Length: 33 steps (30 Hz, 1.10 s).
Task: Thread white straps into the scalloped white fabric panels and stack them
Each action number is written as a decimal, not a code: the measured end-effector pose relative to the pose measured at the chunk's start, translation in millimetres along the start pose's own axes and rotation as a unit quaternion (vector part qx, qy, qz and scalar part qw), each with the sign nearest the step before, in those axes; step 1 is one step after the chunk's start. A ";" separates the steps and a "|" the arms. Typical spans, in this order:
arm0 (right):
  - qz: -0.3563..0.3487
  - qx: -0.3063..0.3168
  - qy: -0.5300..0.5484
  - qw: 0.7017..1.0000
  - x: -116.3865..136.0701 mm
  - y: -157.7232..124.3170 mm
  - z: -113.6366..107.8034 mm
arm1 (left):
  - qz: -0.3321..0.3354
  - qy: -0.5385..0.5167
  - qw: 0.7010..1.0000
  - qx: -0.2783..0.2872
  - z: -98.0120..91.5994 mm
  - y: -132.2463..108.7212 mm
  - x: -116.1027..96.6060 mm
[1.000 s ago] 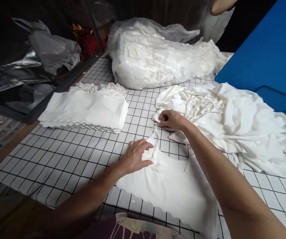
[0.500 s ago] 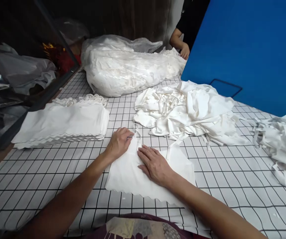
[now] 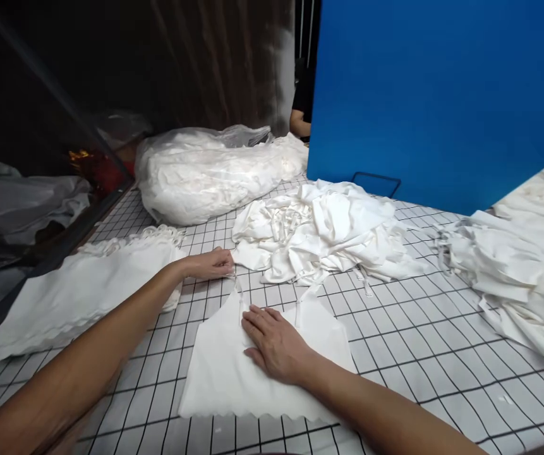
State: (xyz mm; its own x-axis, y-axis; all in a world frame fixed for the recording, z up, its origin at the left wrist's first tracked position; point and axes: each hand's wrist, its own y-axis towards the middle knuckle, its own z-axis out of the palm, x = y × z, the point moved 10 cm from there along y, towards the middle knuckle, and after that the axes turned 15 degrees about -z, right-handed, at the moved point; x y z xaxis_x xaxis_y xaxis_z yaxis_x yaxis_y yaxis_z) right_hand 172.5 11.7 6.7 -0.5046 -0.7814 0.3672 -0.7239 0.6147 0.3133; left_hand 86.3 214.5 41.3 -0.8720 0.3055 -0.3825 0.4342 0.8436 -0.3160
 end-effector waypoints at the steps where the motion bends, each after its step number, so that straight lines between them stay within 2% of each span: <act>1: -0.001 -0.006 0.000 1.000 0.9 0.1 -2.7 | 0.003 0.010 1.000 0.013 -0.8 4.1 -0.2; 3: -0.019 -0.015 -0.009 1.000 0.7 1.0 -11.5 | -0.002 0.026 0.999 0.028 -0.9 12.5 1.6; 4: -0.022 -0.024 -0.026 0.999 -4.2 0.8 -19.7 | -0.010 0.034 0.999 0.010 -4.0 16.4 3.1; 6: 0.007 -0.067 -0.083 0.994 -29.7 -2.7 -47.3 | -0.020 0.053 0.996 -0.064 -14.4 19.9 1.4; 7: 0.045 -0.100 -0.122 0.986 -50.2 -7.3 -66.5 | -0.017 0.064 0.993 -0.101 -18.2 18.8 -3.0; 9: 0.131 -0.151 -0.183 0.963 -96.4 -19.6 -104.4 | -0.003 0.083 0.986 -0.143 -18.2 13.6 -17.9; 11: 0.188 -0.148 -0.248 0.939 -134.7 -26.2 -135.2 | 0.020 0.086 0.984 -0.152 -12.0 6.8 -39.1; 13: 0.190 -0.131 -0.260 0.938 -155.3 -23.0 -161.3 | 0.049 0.063 0.986 -0.147 -5.0 -0.3 -64.2; 15: 0.192 -0.182 -0.229 0.937 -157.2 -22.6 -201.3 | 0.073 0.013 0.989 -0.125 1.1 -5.8 -89.4; 17: 0.195 -0.302 -0.167 0.918 -142.9 -31.2 -256.0 | 0.080 -0.050 0.992 -0.088 6.9 -8.6 -113.7; 19: 0.161 -0.434 -0.137 0.876 -109.8 -46.0 -316.0 | 0.086 -0.114 0.988 -0.056 10.6 -11.1 -142.2; 21: 0.080 -0.519 -0.176 0.833 -57.2 -58.6 -368.8 | 0.112 -0.178 0.977 -0.039 11.2 -15.9 -179.8; 23: 0.000 -0.554 -0.213 0.804 -2.1 -67.2 -404.2 | 0.152 -0.240 0.958 -0.040 8.1 -24.1 -222.8; 26: -0.068 -0.574 -0.232 0.783 65.3 -78.0 -430.9 | 0.213 -0.336 0.916 -0.057 -1.5 -43.9 -280.3; 27: -0.074 -0.573 -0.235 0.782 81.4 -81.6 -435.4 | 0.240 -0.364 0.899 -0.046 -3.4 -53.1 -296.3; 29: -0.067 -0.575 -0.241 0.779 102.7 -93.9 -441.6 | 0.304 -0.399 0.865 0.020 -3.4 -75.8 -321.5; 31: -0.033 -0.572 -0.255 0.779 107.1 -112.9 -444.9 | 0.344 -0.403 0.840 0.117 1.4 -99.4 -330.0; 33: 0.027 -0.550 -0.263 0.792 91.9 -135.4 -441.7 | 0.326 -0.382 0.840 0.206 12.1 -114.8 -318.2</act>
State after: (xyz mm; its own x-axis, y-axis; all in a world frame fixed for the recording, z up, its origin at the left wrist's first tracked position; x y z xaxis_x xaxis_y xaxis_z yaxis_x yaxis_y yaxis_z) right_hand 432.0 -95.7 384.8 -0.8562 -0.5103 0.0806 0.0069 0.1447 0.9895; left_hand 316.6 15.1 188.8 -0.0865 0.1387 -0.9866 0.9417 0.3345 -0.0355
